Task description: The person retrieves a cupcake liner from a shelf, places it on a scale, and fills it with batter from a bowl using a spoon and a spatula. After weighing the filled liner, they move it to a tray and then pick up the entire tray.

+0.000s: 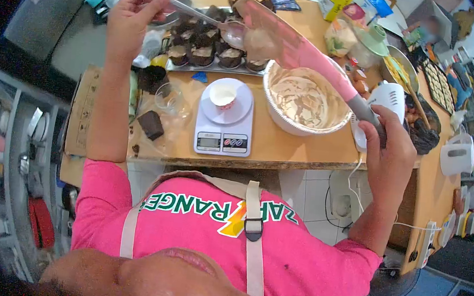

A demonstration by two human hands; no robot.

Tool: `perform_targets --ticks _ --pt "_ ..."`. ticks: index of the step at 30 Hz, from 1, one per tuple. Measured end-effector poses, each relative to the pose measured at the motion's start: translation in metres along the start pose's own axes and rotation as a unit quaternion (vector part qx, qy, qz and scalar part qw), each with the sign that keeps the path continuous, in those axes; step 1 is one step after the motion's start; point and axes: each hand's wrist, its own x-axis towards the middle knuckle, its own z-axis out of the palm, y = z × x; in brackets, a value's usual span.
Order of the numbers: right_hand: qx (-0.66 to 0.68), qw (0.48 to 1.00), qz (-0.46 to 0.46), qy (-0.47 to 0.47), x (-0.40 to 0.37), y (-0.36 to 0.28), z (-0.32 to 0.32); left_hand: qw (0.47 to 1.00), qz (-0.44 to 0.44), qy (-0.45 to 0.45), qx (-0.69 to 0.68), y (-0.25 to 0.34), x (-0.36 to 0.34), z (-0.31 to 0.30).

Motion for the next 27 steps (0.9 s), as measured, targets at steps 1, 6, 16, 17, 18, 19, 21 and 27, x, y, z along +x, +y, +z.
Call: perform_targets --ticks 1,6,16,17,18,19,21,27 --pt "0.013 1.000 -0.009 -0.005 0.001 -0.004 0.006 1.000 0.007 0.022 0.002 0.002 -0.010 -0.011" --pt "0.060 0.997 -0.015 -0.048 -0.003 -0.017 0.037 0.997 0.060 0.044 -0.027 0.011 -0.064 -0.036" --pt "0.081 0.994 0.004 -0.070 -0.019 -0.025 0.054 0.984 0.170 0.050 0.029 0.002 -0.119 -0.046" --pt "0.080 0.995 0.002 -0.063 -0.019 -0.025 0.055 0.982 0.176 0.069 0.017 0.002 -0.121 -0.046" --pt "0.085 0.994 0.005 -0.067 -0.020 -0.024 0.055 0.979 0.187 0.077 0.010 0.001 -0.121 -0.047" --pt "0.090 0.993 0.008 -0.072 -0.020 -0.024 0.055 0.978 0.192 0.078 0.009 0.002 -0.121 -0.046" --pt "0.082 0.994 -0.001 -0.066 -0.019 -0.026 0.054 0.976 0.206 0.072 0.002 0.002 -0.122 -0.045" --pt "0.106 0.990 0.024 -0.088 -0.015 -0.027 0.054 0.971 0.232 0.063 0.021 -0.006 -0.119 -0.040"
